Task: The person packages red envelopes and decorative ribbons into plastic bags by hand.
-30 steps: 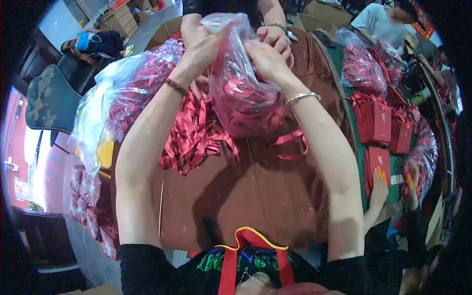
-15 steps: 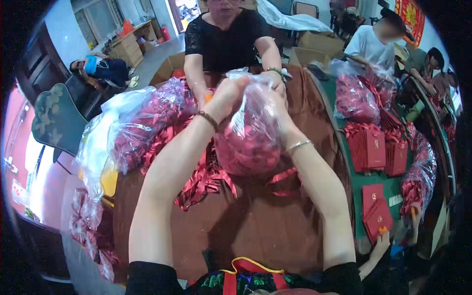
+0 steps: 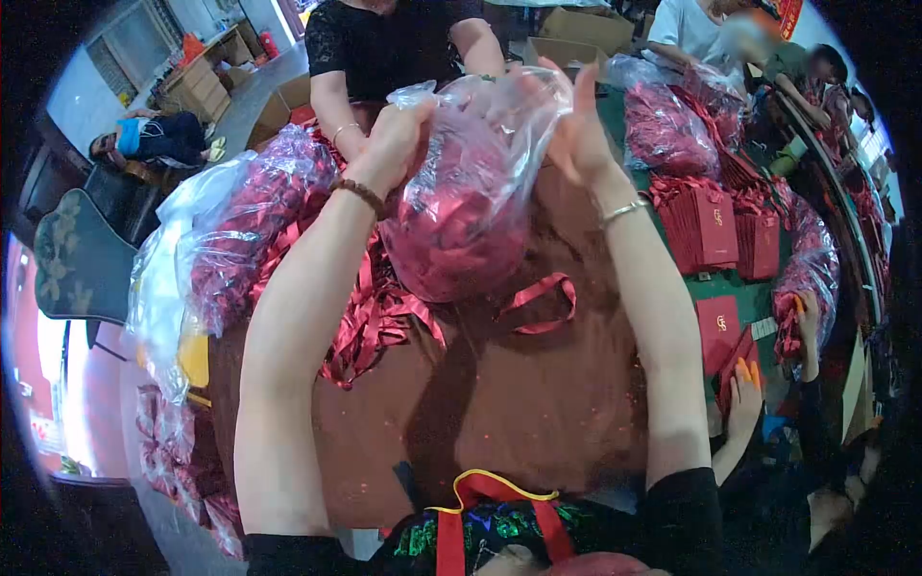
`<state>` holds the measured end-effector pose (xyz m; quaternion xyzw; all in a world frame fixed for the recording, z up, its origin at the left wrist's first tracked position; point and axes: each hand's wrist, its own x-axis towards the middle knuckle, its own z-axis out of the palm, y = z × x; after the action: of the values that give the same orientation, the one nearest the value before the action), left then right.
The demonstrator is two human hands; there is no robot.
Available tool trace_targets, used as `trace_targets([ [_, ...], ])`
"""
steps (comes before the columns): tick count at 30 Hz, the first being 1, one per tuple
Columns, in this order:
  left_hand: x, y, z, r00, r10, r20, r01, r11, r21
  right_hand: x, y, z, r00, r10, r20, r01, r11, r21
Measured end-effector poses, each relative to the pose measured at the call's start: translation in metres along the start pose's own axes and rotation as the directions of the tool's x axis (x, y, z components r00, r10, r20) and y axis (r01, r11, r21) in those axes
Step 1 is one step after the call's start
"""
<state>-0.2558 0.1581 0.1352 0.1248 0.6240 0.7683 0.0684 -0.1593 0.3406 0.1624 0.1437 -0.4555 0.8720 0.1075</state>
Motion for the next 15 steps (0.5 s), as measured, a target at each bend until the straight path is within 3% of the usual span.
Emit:
trace_targets([
  [1, -0.004, 0.002, -0.002, 1.000, 0.001, 0.003, -0.001, 1.000, -0.004, -0.011, 0.002, 0.002, 1.000, -0.001, -0.001, 0.001, 1.000, -0.004],
  [3, -0.004, 0.006, -0.008, 0.997, -0.041, -0.072, 0.060, 0.958, 0.280, -0.028, 0.002, 0.000, 0.962, 0.205, 0.179, -0.173, 0.969, -0.176],
  [4, 0.018, -0.015, -0.028, 0.994, 0.008, 0.105, -0.037, 0.961, 0.275, -0.027, -0.003, -0.003, 0.968, 0.195, 0.156, -0.164, 0.968, -0.193],
  [5, 0.002, -0.002, -0.019, 0.979, 0.117, 0.165, -0.168, 0.925, 0.341, -0.023, -0.008, -0.007, 0.928, 0.287, 0.236, -0.079, 0.772, -0.631],
  [6, -0.013, 0.011, -0.004, 0.986, 0.031, 0.166, -0.058, 0.985, 0.162, -0.013, -0.006, -0.008, 0.906, 0.358, 0.223, -0.014, 0.554, -0.832],
  [7, -0.020, 0.019, 0.005, 0.983, -0.059, 0.174, 0.062, 0.998, -0.010, -0.002, -0.005, -0.009, 0.879, 0.428, 0.210, 0.101, 0.262, -0.960],
  [8, -0.001, 0.004, -0.011, 0.964, 0.031, 0.264, -0.035, 0.999, 0.009, 0.008, -0.005, -0.009, 0.847, 0.495, 0.195, 0.231, -0.012, -0.973],
  [9, -0.006, 0.008, -0.008, 0.980, -0.072, 0.184, 0.080, 0.996, -0.040, 0.008, 0.020, -0.012, 0.945, 0.142, 0.294, 0.290, 0.047, -0.956],
  [11, -0.002, 0.004, -0.025, 0.967, 0.109, 0.231, -0.166, 0.955, 0.245, 0.017, 0.027, -0.002, 0.944, 0.134, 0.300, 0.290, 0.092, -0.953],
  [12, -0.028, 0.022, -0.004, 0.991, 0.010, 0.130, -0.017, 0.998, 0.053, 0.022, 0.032, 0.000, 0.941, 0.091, 0.325, 0.319, 0.078, -0.945],
  [13, -0.023, 0.016, -0.007, 0.995, 0.017, 0.097, -0.018, 1.000, 0.007, 0.050, 0.057, -0.018, 0.902, 0.095, 0.420, 0.409, 0.119, -0.905],
  [14, -0.019, 0.013, -0.008, 0.997, -0.010, 0.081, 0.009, 1.000, 0.013, 0.051, 0.054, -0.013, 0.911, 0.138, 0.389, 0.350, 0.245, -0.904],
  [15, -0.017, 0.012, -0.013, 0.998, -0.034, 0.053, 0.032, 0.999, 0.027, 0.051, 0.049, -0.007, 0.825, 0.071, 0.561, 0.539, 0.199, -0.818],
])
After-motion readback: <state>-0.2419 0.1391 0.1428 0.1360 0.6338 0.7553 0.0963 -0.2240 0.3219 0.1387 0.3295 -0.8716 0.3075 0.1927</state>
